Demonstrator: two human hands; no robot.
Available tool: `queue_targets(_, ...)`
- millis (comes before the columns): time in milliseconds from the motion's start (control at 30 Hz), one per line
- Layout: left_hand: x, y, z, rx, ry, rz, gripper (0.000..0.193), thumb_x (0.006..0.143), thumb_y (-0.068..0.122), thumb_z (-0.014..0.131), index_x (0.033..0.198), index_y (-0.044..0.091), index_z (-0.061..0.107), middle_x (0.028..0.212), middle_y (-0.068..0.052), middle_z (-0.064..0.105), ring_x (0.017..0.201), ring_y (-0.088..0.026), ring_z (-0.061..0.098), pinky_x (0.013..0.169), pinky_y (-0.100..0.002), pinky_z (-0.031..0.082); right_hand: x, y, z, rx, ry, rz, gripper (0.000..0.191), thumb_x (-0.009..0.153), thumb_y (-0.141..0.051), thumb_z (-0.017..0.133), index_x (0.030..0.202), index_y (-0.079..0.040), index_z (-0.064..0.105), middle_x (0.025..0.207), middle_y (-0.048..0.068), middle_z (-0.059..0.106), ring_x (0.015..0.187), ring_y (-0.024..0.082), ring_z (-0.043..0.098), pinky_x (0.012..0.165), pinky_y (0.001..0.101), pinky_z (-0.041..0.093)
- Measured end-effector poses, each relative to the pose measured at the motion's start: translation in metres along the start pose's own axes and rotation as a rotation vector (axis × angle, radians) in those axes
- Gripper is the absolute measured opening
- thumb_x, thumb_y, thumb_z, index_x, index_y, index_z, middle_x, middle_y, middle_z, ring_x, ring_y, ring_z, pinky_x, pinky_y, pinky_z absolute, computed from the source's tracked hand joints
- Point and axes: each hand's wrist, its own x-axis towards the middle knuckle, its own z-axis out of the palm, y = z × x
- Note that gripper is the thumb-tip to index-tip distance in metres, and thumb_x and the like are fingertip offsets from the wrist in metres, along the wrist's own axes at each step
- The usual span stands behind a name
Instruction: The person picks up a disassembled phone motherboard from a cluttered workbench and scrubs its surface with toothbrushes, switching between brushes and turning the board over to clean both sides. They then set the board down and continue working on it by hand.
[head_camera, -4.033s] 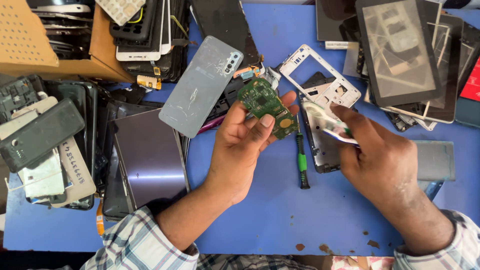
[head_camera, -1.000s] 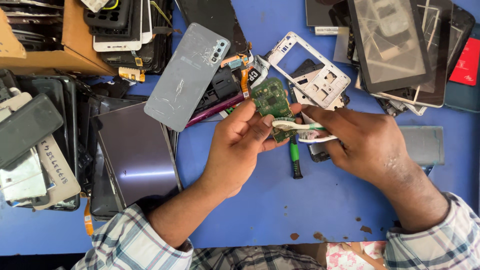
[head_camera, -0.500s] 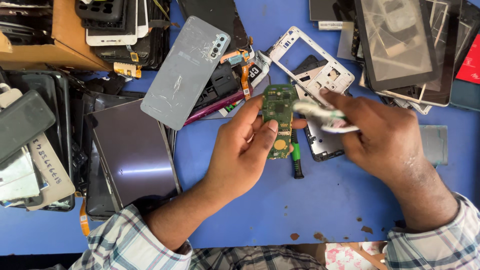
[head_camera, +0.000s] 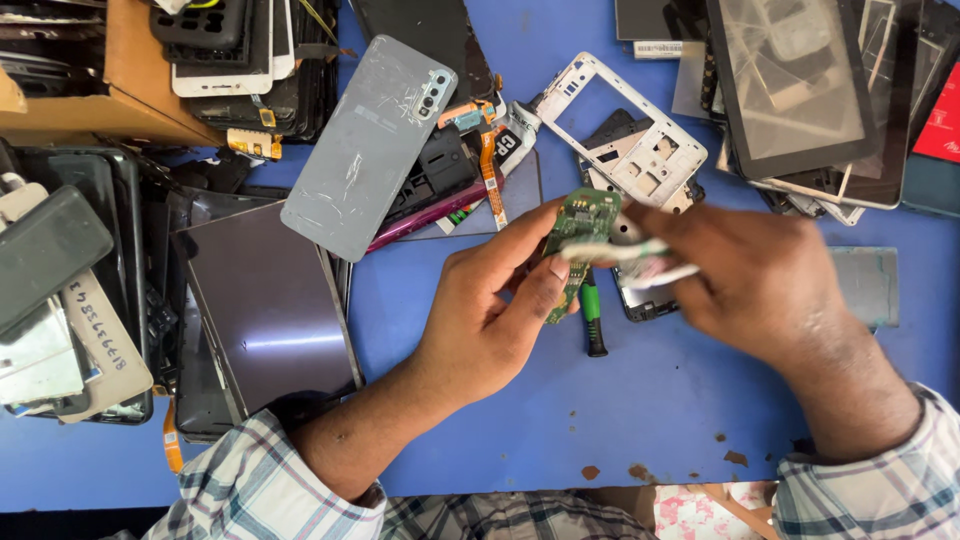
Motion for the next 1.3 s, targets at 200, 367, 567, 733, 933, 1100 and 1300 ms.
queue_targets(200,0.003,0.005,0.001,0.074,0.021,0.0,0.045,0.112,0.008,0.05,0.156,0.001,0.044,0.118,-0.009,0.076,0.092,-0.005,0.067,0.083,-0.024,0.06,0.0,0.002,-0.001,-0.03,0.004,0.03,0.049,0.082,0.008,0.062,0.126,-0.009,0.073,0.084,0.005,0.072,0.069,0.018,0.072,0.063,0.034,0.059)
queue_targets(367,0.006,0.013,0.003,0.139,0.029,-0.018,0.041,0.112,0.009,0.049,0.152,0.002,0.046,0.116,-0.007,0.078,0.089,-0.005,0.064,0.079,-0.023,0.058,-0.002,0.001,-0.002,-0.045,0.075,0.129,0.052,0.08,0.007,0.061,0.129,-0.008,0.071,0.088,0.009,0.072,0.068,0.021,0.068,0.064,0.0362,0.057)
queue_targets(567,0.005,0.017,0.005,0.403,0.066,0.201,0.035,0.11,0.004,0.052,0.145,0.004,0.051,0.112,-0.006,0.077,0.093,-0.011,0.075,0.079,-0.026,0.06,-0.006,-0.002,0.001,0.018,0.073,0.151,0.056,0.08,0.006,0.06,0.132,-0.011,0.07,0.091,0.013,0.073,0.075,0.026,0.072,0.068,0.0375,0.059)
queue_targets(733,0.006,0.013,0.005,0.624,0.082,0.169,0.041,0.104,0.003,0.062,0.144,0.004,0.057,0.095,-0.006,0.076,0.068,-0.016,0.068,0.066,-0.029,0.055,-0.007,-0.006,0.006,0.092,0.087,0.173,0.055,0.079,0.005,0.059,0.131,-0.01,0.068,0.098,0.015,0.073,0.08,0.028,0.074,0.071,0.0379,0.059)
queue_targets(933,0.006,0.02,0.006,0.434,0.093,0.283,0.028,0.109,0.002,0.052,0.137,0.003,0.055,0.113,-0.008,0.074,0.094,-0.015,0.075,0.081,-0.027,0.059,-0.006,-0.005,0.004,0.048,0.115,0.169,0.053,0.081,0.006,0.061,0.13,-0.01,0.069,0.099,0.015,0.074,0.081,0.03,0.073,0.072,0.0397,0.059)
queue_targets(1100,0.004,0.022,0.009,0.493,0.121,0.187,0.029,0.109,0.005,0.052,0.137,0.001,0.059,0.111,-0.007,0.078,0.08,-0.012,0.071,0.073,-0.026,0.058,-0.009,-0.002,-0.002,0.11,0.163,0.155,0.054,0.08,0.004,0.063,0.133,-0.009,0.066,0.099,0.013,0.072,0.082,0.027,0.073,0.073,0.0381,0.059)
queue_targets(1300,0.005,0.014,0.017,0.478,0.104,0.112,0.029,0.108,0.008,0.054,0.135,-0.001,0.059,0.104,-0.008,0.077,0.081,-0.01,0.075,0.071,-0.025,0.061,-0.012,0.003,0.0,0.025,0.086,0.105,0.056,0.079,0.002,0.066,0.133,-0.011,0.068,0.082,0.008,0.068,0.072,0.029,0.068,0.064,0.0414,0.055)
